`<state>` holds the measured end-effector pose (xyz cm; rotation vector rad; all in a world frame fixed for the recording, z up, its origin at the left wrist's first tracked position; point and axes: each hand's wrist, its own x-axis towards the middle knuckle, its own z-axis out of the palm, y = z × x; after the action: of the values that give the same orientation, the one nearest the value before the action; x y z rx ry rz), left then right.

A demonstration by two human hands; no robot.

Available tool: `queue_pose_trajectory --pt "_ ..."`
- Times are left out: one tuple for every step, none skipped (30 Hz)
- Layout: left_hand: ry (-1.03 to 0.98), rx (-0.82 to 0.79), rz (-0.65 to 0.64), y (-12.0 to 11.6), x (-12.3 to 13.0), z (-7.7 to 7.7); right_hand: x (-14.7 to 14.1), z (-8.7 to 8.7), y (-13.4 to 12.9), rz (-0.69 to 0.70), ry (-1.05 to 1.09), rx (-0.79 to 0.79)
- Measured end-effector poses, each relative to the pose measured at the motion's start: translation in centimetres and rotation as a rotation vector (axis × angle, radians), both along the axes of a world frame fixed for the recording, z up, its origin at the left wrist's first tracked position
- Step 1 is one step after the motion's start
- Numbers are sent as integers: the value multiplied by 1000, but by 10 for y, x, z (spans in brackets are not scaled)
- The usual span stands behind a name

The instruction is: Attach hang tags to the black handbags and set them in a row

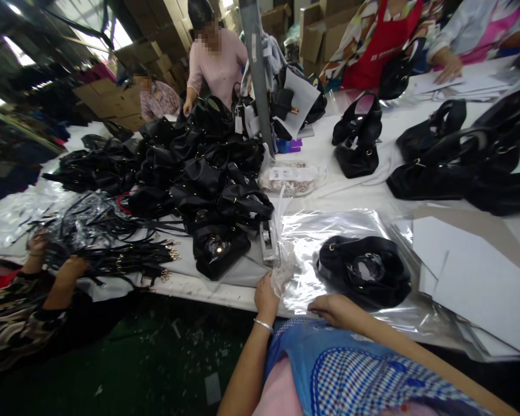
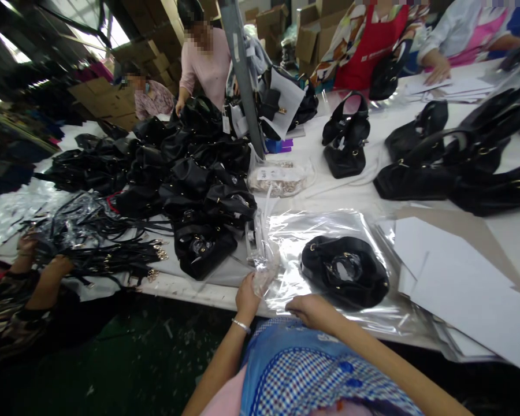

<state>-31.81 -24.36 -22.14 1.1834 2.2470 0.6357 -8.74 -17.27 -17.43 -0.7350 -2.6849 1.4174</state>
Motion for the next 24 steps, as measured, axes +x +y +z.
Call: queue_pose_trajectory --pt "-24 -16 27 0 -2 3 -1 0 0 0 2 -2" --pt "-56 -25 53 0 -4 5 -3 -1 -1 -4 7 -8" --pt "-116 -20 86 0 -7 6 -5 -1 -1 -16 19 -26" --pt "-204 -5 124 0 -10 7 -8 -1 0 -36 38 -60" --pt "-298 17 160 0 -12 7 -12 -1 0 -63 64 -113" --pt "-382 37 190 -1 -14 7 -16 -2 0 -96 94 -181" --pt "-443 49 214 -2 -16 8 -22 -2 0 -132 123 -257" --pt "-491 51 236 -4 -18 9 -28 -2 0 -174 148 -333" --pt "-530 50 263 -6 -19 11 -36 -2 0 -222 171 -408" --pt "-573 53 288 -8 -20 14 -44 -2 0 -272 191 -478" --pt "-627 64 316 -11 -20 20 -52 -2 0 -318 209 -545" --pt "-679 81 338 -14 -19 26 -61 -1 0 -361 222 -610" --pt "-717 103 349 -17 -18 35 -70 1 1 -401 230 -678" --pt "-733 126 343 -20 -15 44 -78 3 2 -431 232 -756" --pt "-719 144 317 -22 -12 54 -85 7 3 -451 235 -849" --pt "-686 161 277 -24 -7 64 -91 10 5 -468 241 -954" --pt "-643 170 227 -25 -2 73 -96 14 8 -492 255 -1064" --pt "-594 173 172 -26 4 82 -99 19 11 -528 279 -1163" --pt "-545 166 115 -27 11 88 -100 23 14 -568 312 -1239" --pt "-504 154 61 -27 17 93 -99 26 18 -613 349 -1282" --pt "-476 140 16 -26 23 96 -97 30 21 -660 382 -1296" --pt "-464 128 -19 -26 27 97 -94 33 25 -700 407 -1292" --pt "-466 116 -49 -25 31 96 -89 36 28 -735 427 -1276" --pt "-484 107 -79 -23 32 94 -84 40 31 -766 444 -1248"
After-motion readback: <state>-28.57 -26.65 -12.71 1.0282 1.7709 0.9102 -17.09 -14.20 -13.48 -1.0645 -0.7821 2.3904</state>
